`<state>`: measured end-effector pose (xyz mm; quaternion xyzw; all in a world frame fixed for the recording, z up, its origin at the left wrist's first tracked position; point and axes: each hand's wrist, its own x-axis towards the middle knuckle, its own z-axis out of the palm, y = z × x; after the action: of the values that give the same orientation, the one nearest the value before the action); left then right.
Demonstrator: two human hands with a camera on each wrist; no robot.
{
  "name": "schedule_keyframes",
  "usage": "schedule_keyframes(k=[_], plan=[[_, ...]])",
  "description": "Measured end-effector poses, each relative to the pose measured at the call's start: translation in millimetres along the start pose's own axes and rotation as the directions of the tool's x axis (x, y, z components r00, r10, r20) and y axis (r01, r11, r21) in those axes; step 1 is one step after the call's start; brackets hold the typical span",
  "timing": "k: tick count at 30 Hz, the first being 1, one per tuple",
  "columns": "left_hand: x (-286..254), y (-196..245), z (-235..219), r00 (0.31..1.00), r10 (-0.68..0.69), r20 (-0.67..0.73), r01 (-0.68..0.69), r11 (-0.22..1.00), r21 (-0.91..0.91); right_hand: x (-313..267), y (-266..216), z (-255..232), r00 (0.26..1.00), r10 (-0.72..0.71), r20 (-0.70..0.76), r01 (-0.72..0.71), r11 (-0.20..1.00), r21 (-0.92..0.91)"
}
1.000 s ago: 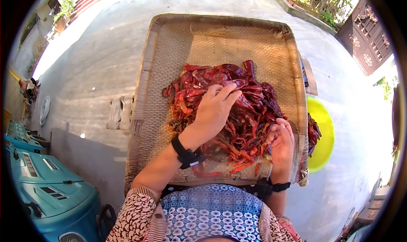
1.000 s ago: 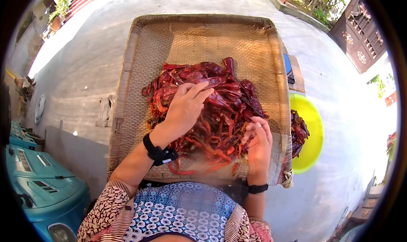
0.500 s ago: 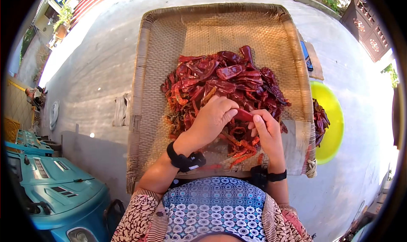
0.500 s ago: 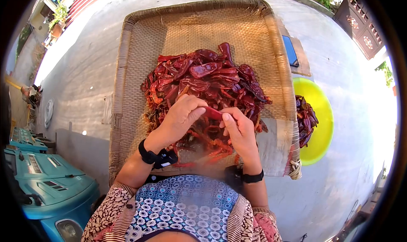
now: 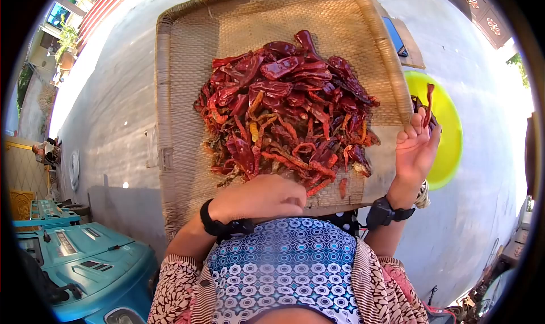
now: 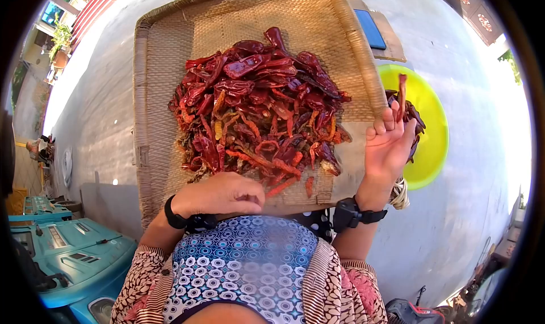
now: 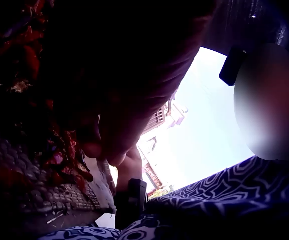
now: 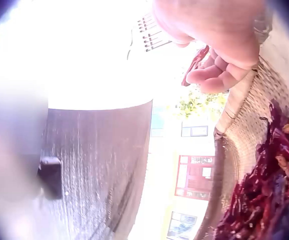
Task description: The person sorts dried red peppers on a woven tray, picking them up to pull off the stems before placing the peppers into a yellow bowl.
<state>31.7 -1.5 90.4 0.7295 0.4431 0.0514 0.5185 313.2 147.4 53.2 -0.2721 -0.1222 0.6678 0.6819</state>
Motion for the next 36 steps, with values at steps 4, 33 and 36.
schedule_keyframes(k=[4,33,36], plan=[[0,7,8,0.962,-0.066,0.265,0.015,0.982,0.191,-9,-19,-16,0.786,0.33,0.522,-0.142,0.919,-0.367],[50,-22,22,0.696,0.042,-0.717,0.232,0.931,0.28,-72,68,37,0.775,0.374,0.509,0.593,-0.152,-0.791],[49,-25,21,0.696,0.054,-0.716,0.225,0.93,0.29,-76,71,40,0.784,0.388,0.485,0.59,-0.222,-0.777]])
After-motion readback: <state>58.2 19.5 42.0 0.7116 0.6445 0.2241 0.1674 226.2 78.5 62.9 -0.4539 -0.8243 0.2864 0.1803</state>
